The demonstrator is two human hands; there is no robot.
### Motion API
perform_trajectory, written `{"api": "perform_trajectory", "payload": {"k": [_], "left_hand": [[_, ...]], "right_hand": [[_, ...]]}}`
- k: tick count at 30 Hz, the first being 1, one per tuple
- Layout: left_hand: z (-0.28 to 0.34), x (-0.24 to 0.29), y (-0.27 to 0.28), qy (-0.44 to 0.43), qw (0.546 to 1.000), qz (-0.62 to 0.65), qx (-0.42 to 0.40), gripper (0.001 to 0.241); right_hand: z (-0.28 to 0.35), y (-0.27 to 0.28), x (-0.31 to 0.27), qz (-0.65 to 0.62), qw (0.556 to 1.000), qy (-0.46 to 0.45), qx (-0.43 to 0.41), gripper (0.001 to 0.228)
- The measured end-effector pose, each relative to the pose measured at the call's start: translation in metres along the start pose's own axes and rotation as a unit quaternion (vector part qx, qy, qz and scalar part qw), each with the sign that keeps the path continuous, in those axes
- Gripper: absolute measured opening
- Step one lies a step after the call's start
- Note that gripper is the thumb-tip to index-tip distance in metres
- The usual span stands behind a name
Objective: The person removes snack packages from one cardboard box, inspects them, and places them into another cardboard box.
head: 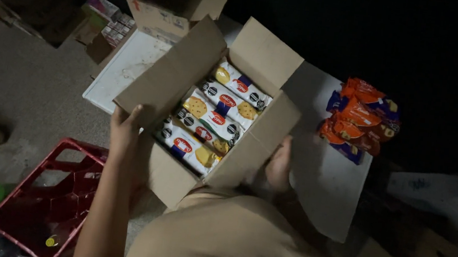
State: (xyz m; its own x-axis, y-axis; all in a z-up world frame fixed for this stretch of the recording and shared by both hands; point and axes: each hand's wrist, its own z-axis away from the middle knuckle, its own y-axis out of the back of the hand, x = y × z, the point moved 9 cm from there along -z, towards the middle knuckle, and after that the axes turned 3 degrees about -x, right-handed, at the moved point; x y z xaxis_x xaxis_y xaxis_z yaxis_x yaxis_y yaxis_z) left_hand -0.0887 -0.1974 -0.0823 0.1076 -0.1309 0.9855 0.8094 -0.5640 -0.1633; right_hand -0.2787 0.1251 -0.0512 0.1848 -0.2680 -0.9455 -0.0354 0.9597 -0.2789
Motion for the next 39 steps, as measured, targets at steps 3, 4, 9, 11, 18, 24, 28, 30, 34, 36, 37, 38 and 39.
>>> {"api": "perform_trajectory", "payload": {"k": [3, 4, 9, 11, 18, 24, 28, 30, 34, 36, 37, 38, 39], "left_hand": [[-0.013, -0.021, 0.011, -0.032, 0.999, -0.022, -0.015, 0.047], [-0.011, -0.018, 0.008, -0.029, 0.999, -0.019, -0.011, 0.047], [-0.017, -0.022, 0.013, -0.055, 0.998, -0.035, -0.022, 0.041], [-0.013, -0.021, 0.009, -0.056, 0.997, -0.044, -0.004, 0.040], [-0.004, -0.014, -0.003, -0.032, 0.995, -0.097, 0.002, 0.037], [-0.028, -0.054, 0.022, -0.008, 0.999, -0.025, 0.018, 0.044], [0.000, -0.013, 0.012, 0.025, 0.996, -0.077, 0.026, 0.045], [0.038, 0.073, -0.043, -0.082, 0.942, -0.302, -0.122, 0.026], [0.071, 0.025, -0.055, -0.139, 0.783, -0.538, -0.279, 0.063], [0.085, 0.035, -0.059, -0.171, 0.770, -0.564, -0.246, 0.068], [0.091, 0.040, -0.063, -0.168, 0.769, -0.565, -0.247, 0.068], [0.096, 0.053, -0.062, -0.183, 0.782, -0.563, -0.195, 0.058], [0.099, 0.067, -0.062, -0.201, 0.791, -0.559, -0.142, 0.053]], "right_hand": [[-0.066, 0.069, 0.081, -0.085, 0.995, -0.055, -0.024, 0.067], [-0.078, 0.076, 0.092, -0.081, 0.995, -0.056, -0.026, 0.067], [-0.035, -0.030, 0.025, 0.430, 0.729, 0.353, -0.398, 0.050], [-0.051, -0.037, 0.045, 0.440, 0.713, 0.382, -0.389, 0.038], [-0.172, -0.016, 0.067, 0.216, 0.942, 0.182, -0.180, 0.124], [-0.131, -0.038, 0.027, 0.240, 0.910, 0.211, -0.266, 0.049], [-0.127, -0.039, 0.024, 0.221, 0.900, 0.219, -0.304, 0.039], [-0.126, -0.045, 0.019, 0.209, 0.889, 0.235, -0.333, 0.035], [-0.119, -0.040, 0.039, 0.253, 0.904, 0.150, -0.309, 0.052], [-0.114, -0.041, 0.028, 0.395, 0.780, 0.411, -0.260, 0.056], [-0.113, -0.043, 0.029, 0.395, 0.781, 0.408, -0.261, 0.056], [-0.099, -0.054, 0.031, 0.460, 0.702, 0.467, -0.280, 0.041], [-0.088, -0.064, 0.035, 0.517, 0.612, 0.521, -0.294, 0.027]]}}
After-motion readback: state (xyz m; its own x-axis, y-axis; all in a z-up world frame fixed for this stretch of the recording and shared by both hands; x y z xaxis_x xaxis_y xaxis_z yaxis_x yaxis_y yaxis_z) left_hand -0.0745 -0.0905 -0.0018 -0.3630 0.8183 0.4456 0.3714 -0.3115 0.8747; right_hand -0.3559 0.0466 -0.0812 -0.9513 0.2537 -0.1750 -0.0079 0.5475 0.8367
